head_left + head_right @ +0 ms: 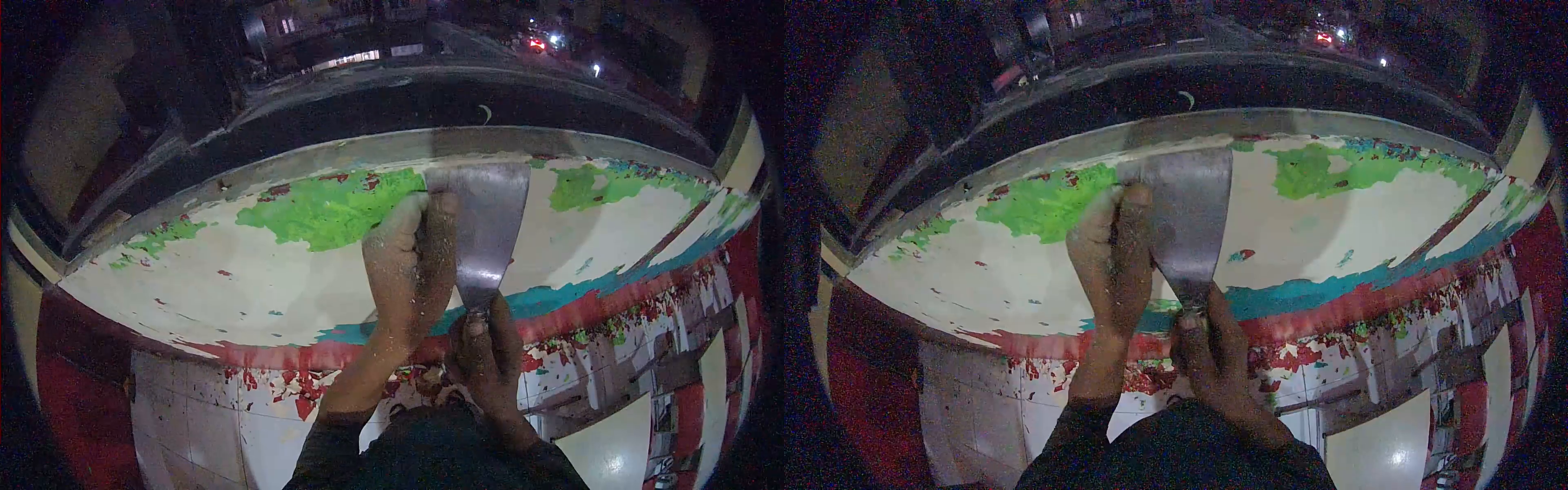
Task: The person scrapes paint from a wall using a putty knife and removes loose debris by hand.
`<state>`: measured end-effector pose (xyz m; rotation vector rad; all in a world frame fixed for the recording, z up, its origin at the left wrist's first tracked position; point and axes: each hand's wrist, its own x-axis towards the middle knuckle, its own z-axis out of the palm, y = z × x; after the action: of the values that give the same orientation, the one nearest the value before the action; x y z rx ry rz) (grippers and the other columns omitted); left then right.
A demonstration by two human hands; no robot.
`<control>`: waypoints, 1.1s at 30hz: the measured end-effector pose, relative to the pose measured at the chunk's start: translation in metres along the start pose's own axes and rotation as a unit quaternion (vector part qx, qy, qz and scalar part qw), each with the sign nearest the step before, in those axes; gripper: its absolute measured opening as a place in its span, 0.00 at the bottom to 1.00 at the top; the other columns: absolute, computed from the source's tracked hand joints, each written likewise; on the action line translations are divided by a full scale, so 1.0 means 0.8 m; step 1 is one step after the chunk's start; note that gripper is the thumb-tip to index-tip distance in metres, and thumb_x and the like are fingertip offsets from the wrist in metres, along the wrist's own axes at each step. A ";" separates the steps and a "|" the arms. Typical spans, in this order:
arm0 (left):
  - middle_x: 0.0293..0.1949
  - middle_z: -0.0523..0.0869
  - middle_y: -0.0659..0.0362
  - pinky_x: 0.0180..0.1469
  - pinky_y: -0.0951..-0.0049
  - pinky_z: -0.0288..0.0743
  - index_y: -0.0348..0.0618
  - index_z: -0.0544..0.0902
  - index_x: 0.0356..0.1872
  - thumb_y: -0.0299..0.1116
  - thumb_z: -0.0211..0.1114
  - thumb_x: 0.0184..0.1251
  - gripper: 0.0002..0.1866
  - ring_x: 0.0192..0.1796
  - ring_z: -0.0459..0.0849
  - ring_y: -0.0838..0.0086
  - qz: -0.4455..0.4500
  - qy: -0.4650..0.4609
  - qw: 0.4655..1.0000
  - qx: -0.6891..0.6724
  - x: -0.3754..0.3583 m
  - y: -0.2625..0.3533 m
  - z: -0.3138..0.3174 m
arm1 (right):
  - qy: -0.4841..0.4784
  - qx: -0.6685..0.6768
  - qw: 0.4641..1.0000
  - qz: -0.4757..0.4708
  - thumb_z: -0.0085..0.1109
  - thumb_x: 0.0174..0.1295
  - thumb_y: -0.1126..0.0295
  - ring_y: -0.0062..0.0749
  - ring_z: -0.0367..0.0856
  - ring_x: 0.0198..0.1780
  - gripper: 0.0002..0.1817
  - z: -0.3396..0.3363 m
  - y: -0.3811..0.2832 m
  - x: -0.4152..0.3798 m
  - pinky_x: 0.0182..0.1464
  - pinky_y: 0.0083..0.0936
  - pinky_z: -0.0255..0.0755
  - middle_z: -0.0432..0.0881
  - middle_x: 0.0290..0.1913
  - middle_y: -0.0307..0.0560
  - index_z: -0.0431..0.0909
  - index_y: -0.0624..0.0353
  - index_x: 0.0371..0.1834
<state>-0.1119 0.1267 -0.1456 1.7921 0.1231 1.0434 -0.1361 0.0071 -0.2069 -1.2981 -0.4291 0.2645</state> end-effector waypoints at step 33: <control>0.14 0.69 0.65 0.20 0.79 0.59 0.38 0.75 0.24 0.38 0.54 0.64 0.14 0.17 0.66 0.82 -0.009 0.008 1.000 -0.019 -0.003 -0.003 0.005 | -0.029 -0.011 0.998 0.061 0.38 0.66 0.65 0.16 0.65 0.24 0.22 -0.008 -0.017 -0.008 0.24 0.16 0.62 0.69 0.27 0.37 0.53 0.62 0.62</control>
<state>-0.1097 0.1241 -0.1492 1.7465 0.1274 1.0415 -0.1395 -0.0042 -0.1960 -1.3425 -0.4032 0.4016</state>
